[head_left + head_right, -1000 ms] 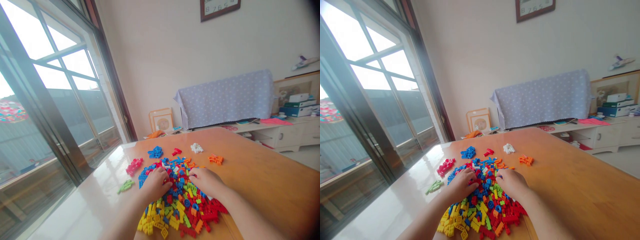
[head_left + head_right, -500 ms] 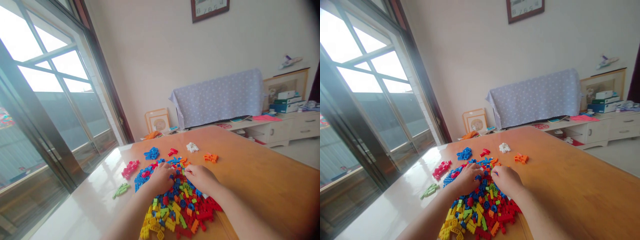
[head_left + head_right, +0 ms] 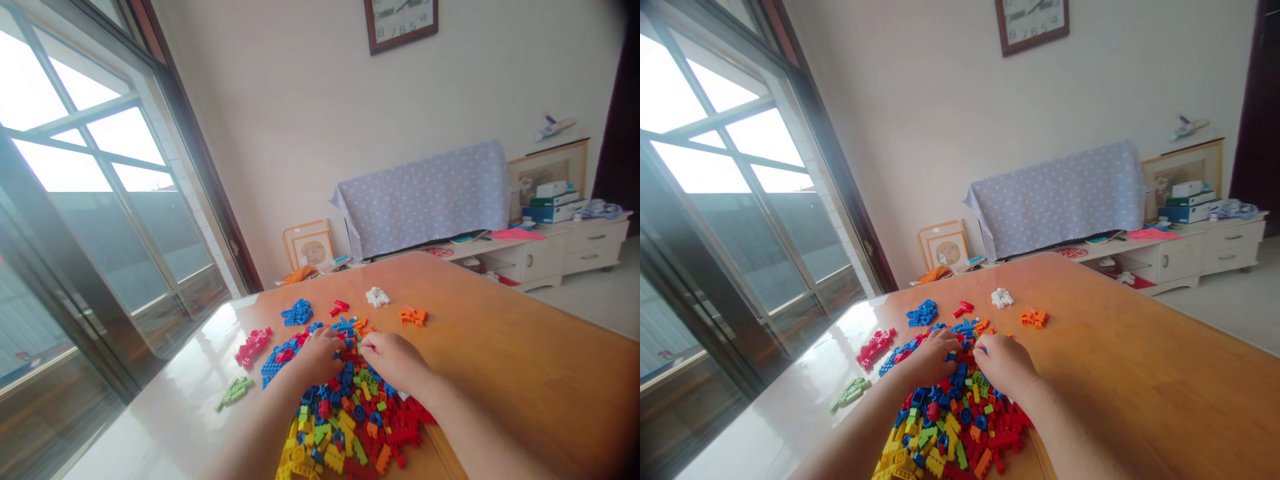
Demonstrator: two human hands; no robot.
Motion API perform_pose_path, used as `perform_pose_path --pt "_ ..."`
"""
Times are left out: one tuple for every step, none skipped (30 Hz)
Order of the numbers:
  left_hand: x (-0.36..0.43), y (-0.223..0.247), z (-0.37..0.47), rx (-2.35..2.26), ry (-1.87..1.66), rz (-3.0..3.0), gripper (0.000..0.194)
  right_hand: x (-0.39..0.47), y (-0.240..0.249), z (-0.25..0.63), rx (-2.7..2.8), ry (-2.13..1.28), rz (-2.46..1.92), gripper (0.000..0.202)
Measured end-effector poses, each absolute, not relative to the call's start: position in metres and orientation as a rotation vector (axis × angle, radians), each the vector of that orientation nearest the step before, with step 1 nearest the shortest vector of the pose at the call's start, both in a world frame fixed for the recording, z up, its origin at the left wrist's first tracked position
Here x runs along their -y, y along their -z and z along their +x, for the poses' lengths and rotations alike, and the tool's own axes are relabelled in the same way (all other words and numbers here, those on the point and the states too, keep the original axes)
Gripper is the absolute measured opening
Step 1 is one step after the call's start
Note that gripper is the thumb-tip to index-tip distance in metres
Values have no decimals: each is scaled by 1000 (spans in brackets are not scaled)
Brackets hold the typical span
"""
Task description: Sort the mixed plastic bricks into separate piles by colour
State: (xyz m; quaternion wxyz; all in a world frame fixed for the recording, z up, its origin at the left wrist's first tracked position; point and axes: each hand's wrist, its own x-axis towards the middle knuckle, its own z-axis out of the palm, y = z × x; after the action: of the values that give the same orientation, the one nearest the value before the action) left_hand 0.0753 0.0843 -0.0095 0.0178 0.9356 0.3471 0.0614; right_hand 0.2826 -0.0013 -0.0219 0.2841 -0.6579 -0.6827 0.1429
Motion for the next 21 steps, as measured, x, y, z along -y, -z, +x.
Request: perform_pose_path --pt "-84 8 76 -1090 -192 2895 32 1 21 283 1828 -390 -1759 25" --pt "-83 7 76 -1102 -193 2883 30 1 21 282 1829 -397 -1760 25" --pt "-82 5 77 -1113 -194 2873 29 1 21 282 1829 -403 -1762 25" --pt "-82 4 77 -1124 -202 2863 27 1 20 282 1827 -407 -1764 25" --pt "-81 3 77 -1132 -213 2854 26 1 20 282 1825 -406 -1764 25" --pt "-80 2 77 -1140 -230 2843 25 1 20 282 1821 -403 -1762 26" --pt "-79 2 77 -1151 -260 2820 23 1 20 282 1818 -399 -1761 26" --pt "-79 2 77 -1164 -299 2787 21 1 20 282 1816 -395 -1760 27" --pt "-78 2 77 -1178 -339 2748 19 2 21 282 1813 -391 -1757 27" --pt "-78 3 77 -1190 -374 2708 17 2 21 282 1809 -389 -1755 27" --pt "-78 3 77 -1200 -403 2670 16 2 21 282 1805 -388 -1752 27" --pt "-79 4 76 -1208 -423 2637 16 2 21 283 1802 -388 -1749 27" --pt "-80 5 76 -1212 -433 2609 16 2 21 283 1798 -387 -1745 27" --pt "-81 6 75 -1215 -438 2579 15 2 20 283 1796 -388 -1744 27" --pt "-82 7 75 -1218 -444 2542 15 2 20 282 1795 -387 -1743 27" --pt "-84 8 74 -1219 -450 2499 15 2 20 282 1795 -385 -1742 27" --pt "-87 8 73 -1221 -461 2451 15 2 20 282 1793 -383 -1743 27" --pt "-90 9 72 -1224 -477 2401 15 2 20 282 1789 -381 -1745 27" --pt "-94 9 71 -1231 -503 2351 16 2 20 282 1783 -373 -1748 26" --pt "-98 9 70 -1241 -535 2301 18 2 20 281 1776 -362 -1748 27" --pt "-103 9 69 -1255 -574 2252 19 2 20 281 1767 -349 -1747 27"
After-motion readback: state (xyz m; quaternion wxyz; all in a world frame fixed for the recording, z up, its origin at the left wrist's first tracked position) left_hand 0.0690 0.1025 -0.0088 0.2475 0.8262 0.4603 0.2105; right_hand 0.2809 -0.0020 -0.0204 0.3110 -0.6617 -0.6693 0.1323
